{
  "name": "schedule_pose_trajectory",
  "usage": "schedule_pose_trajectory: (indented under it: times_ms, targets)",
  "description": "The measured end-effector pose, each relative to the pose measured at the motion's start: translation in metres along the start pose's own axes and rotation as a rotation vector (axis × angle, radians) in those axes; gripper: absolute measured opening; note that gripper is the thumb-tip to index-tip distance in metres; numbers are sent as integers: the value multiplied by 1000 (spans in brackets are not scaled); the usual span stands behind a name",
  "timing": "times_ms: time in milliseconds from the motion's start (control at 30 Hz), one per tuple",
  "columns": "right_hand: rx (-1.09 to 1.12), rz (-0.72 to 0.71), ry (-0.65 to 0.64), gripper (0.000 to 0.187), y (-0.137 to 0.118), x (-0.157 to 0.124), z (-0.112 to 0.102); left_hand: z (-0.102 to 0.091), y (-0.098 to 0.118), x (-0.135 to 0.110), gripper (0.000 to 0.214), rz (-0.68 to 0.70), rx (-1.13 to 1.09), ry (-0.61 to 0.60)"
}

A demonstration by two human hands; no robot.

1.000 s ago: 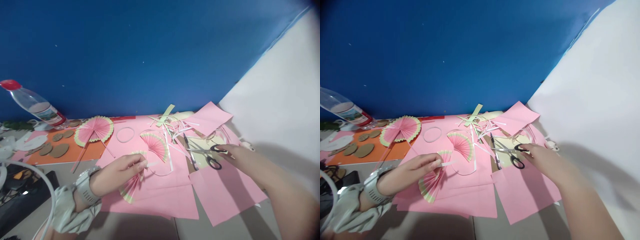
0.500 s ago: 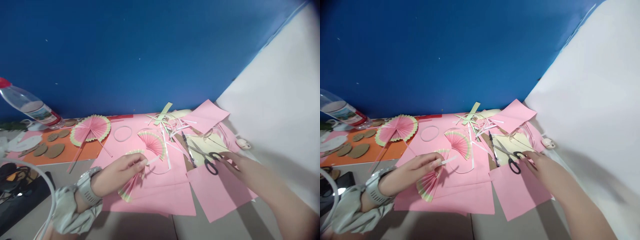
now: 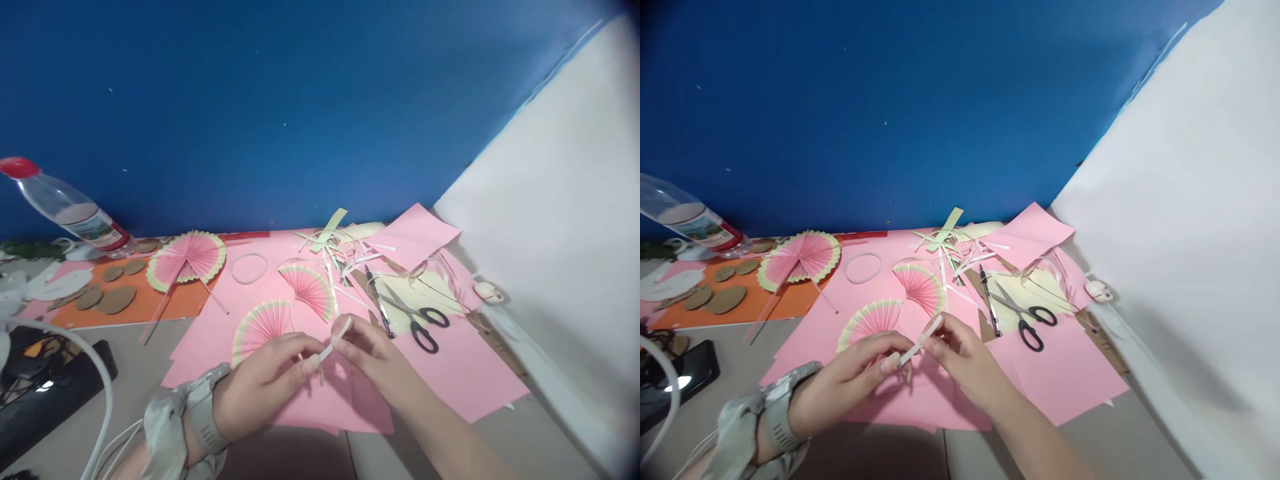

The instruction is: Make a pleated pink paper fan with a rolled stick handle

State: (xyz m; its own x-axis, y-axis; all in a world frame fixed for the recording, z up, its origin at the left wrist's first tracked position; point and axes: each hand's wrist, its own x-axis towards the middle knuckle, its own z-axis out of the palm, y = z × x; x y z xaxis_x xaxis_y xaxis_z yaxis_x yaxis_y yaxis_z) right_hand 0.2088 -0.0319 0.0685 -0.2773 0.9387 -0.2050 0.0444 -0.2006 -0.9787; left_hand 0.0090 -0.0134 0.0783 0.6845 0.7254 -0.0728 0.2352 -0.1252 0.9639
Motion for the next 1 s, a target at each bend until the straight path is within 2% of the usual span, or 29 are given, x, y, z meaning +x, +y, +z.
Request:
schedule_pose_trajectory:
  times_ms: [167, 200, 300, 400, 500, 633, 767, 867, 1000]
  targets:
    - [-41, -175, 141, 15, 2, 6, -2, -9, -20, -18, 45, -81, 176, 111]
    - [-39, -180, 158, 15, 1, 7, -4, -11, -26, -20, 47, -118, 267, 164]
    - [-68, -133, 146, 15, -4, 10, -6, -13, -45, -22, 56, -252, 721, 306]
    - [-117, -83, 80, 19, -12, 17, -1, -13, -55, -22, 38, -248, 944, 297]
    - [-160, -94, 7, 20, -24, 24, 8, -17, -57, -25, 31, -220, 1000, 253]
    - [-199, -201, -23, 18, -47, 31, 14, -28, -60, -33, 21, -191, 1041, 220]
    - [-202, -288, -71, 16, -67, 33, 18, -36, -68, -41, 13, -151, 1070, 255]
    - [-230, -320, -110, 17, -74, 32, 24, -39, -73, -45, 11, -105, 1097, 291]
    - [-230, -308, -177, 18, -76, 34, 38, -43, -71, -43, 12, -83, 1130, 278]
